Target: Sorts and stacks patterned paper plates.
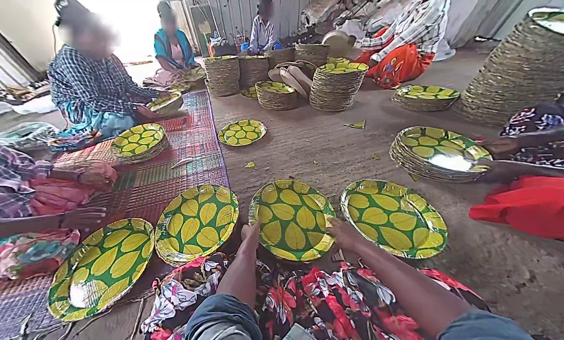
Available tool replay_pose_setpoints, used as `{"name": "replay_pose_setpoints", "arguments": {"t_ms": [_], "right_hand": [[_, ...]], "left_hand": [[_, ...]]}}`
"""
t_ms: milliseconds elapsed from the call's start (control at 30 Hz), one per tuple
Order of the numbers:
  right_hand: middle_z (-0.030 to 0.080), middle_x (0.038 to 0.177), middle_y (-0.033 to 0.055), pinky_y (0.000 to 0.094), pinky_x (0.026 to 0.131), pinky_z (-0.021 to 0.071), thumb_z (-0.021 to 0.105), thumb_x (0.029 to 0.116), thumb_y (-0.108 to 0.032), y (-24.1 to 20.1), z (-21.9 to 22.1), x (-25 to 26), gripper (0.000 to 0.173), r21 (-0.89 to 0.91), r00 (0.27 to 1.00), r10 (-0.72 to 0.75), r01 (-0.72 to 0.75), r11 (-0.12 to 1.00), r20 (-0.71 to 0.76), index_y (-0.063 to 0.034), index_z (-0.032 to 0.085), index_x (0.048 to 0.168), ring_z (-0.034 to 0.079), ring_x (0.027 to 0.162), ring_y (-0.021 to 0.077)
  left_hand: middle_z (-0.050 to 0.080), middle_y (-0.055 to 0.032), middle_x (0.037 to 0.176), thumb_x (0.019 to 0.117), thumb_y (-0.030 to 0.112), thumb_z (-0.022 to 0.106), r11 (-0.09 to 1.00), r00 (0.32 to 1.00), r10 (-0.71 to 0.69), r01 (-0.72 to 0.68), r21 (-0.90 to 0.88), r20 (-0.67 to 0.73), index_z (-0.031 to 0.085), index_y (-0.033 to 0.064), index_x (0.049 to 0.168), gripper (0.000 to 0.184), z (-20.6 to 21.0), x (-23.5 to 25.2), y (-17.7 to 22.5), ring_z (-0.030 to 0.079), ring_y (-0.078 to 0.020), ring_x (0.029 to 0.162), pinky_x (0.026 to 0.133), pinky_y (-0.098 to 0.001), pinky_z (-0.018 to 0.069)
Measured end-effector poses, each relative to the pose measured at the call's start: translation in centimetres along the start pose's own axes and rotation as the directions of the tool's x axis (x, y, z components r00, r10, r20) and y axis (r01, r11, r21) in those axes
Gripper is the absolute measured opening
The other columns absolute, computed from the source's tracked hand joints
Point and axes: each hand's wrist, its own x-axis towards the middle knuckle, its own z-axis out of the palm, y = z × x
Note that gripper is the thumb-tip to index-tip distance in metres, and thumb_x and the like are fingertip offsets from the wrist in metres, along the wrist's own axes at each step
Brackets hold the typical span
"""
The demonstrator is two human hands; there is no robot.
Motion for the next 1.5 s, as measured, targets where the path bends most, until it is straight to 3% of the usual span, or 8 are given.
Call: {"name": "replay_pose_setpoints", "arguments": {"t_ms": [133, 300, 567, 800, 1000, 1200, 1333, 1500], "right_hand": [[0.025, 0.168, 0.0246, 0.0678, 0.114, 0.0345, 0.054, 0.0997, 0.000, 0.5, -0.9, -0.6, 0.061, 0.089, 0.974, 0.217, -0.211, 0.973, -0.064, -0.0080, 0.040, 0.158, 0.028, 0.154, 0.0454], [0.033, 0.163, 0.0284, 0.0675, 0.113, 0.0368, 0.058, 0.0980, -0.001, 1.7, -2.5, -1.4, 0.061, 0.252, 0.922, 0.297, -0.235, 0.939, -0.246, 0.0001, 0.039, 0.156, 0.034, 0.149, 0.0494], [0.032, 0.163, 0.0297, 0.0712, 0.116, 0.0286, 0.056, 0.1035, -0.013, 2.7, -2.7, -1.3, 0.059, 0.287, 0.888, 0.410, -0.345, 0.893, -0.207, 0.0007, 0.037, 0.157, 0.029, 0.152, 0.0476], [0.049, 0.149, 0.0330, 0.0664, 0.106, 0.0424, 0.048, 0.1013, -0.065, 1.6, -1.2, -0.6, 0.082, 0.027, 0.883, 0.456, -0.461, 0.887, 0.112, 0.0080, 0.058, 0.137, 0.050, 0.138, 0.0481], [0.064, 0.127, 0.0322, 0.0650, 0.095, 0.0489, 0.053, 0.1035, -0.013, -1.2, -1.4, -0.6, 0.031, -0.006, 0.908, 0.419, -0.419, 0.908, 0.020, 0.0111, 0.065, 0.118, 0.062, 0.122, 0.0481], [0.058, 0.137, 0.0335, 0.0666, 0.103, 0.0424, 0.050, 0.1056, -0.010, -1.1, -2.6, -2.3, 0.035, 0.091, 0.900, 0.400, -0.389, 0.917, -0.174, 0.0102, 0.060, 0.132, 0.055, 0.130, 0.0504], [0.056, 0.137, 0.0349, 0.0659, 0.100, 0.0456, 0.044, 0.1040, 0.004, -3.1, -3.3, -3.5, 0.034, 0.012, 0.947, 0.105, -0.107, 0.994, -0.305, 0.0107, 0.059, 0.133, 0.054, 0.131, 0.0516], [0.068, 0.110, 0.0304, 0.0575, 0.080, 0.0572, 0.048, 0.1023, 0.003, -3.2, 0.0, -1.6, 0.022, -0.214, 0.785, -0.508, 0.461, 0.861, -0.354, 0.0102, 0.068, 0.109, 0.069, 0.104, 0.0476]], "left_hand": [[0.050, -0.0309, 0.145, 0.1042, 0.027, 0.062, 0.996, 0.982, 0.038, -0.022, -0.083, 0.184, 0.049, -0.0070, 0.142, 0.052, 0.3, -2.3, 2.0, 0.049, -0.0412, 0.136, 0.109, -0.0593, 0.0410], [0.058, -0.0283, 0.137, 0.1060, 0.014, 0.056, 0.866, 0.956, 0.267, -0.292, -0.406, -0.119, 0.055, -0.0105, 0.135, 0.038, -2.3, -6.0, 5.2, 0.055, -0.0327, 0.128, 0.110, -0.0480, 0.0409], [0.040, -0.0293, 0.154, 0.1131, 0.043, 0.032, 0.538, 0.966, -0.151, -0.099, -0.837, -0.211, 0.030, -0.0048, 0.155, 0.063, -3.7, -6.4, 4.0, 0.046, -0.0382, 0.138, 0.111, -0.0529, 0.0421], [0.057, -0.0228, 0.134, 0.1138, 0.043, 0.024, 0.820, 0.981, -0.016, 0.124, -0.559, 0.195, 0.037, -0.0003, 0.151, 0.058, -1.4, -5.5, 2.6, 0.061, -0.0264, 0.104, 0.089, -0.0396, 0.0481], [0.063, -0.0190, 0.118, 0.1138, 0.033, 0.034, 0.957, 0.957, 0.007, 0.079, -0.281, 0.291, 0.047, 0.0005, 0.143, 0.046, 0.2, -5.6, 2.1, 0.061, -0.0237, 0.092, 0.083, -0.0390, 0.0489], [0.062, -0.0217, 0.119, 0.1141, 0.028, 0.035, 0.990, 0.931, 0.141, -0.134, -0.043, 0.335, 0.046, -0.0024, 0.143, 0.044, 1.6, -5.6, 1.7, 0.062, -0.0253, 0.092, 0.082, -0.0391, 0.0500], [0.039, -0.0275, 0.159, 0.1118, 0.026, 0.036, 0.738, 0.805, 0.563, -0.592, 0.325, 0.188, 0.034, -0.0048, 0.156, 0.054, 1.8, -6.1, 1.8, 0.037, -0.0386, 0.150, 0.124, -0.0501, 0.0271], [0.037, -0.0252, 0.162, 0.1061, 0.027, 0.038, 0.223, 0.433, 0.866, -0.783, 0.580, 0.251, 0.045, -0.0029, 0.153, 0.056, 3.4, -5.5, 0.8, 0.029, -0.0420, 0.154, 0.126, -0.0582, 0.0154]]}}
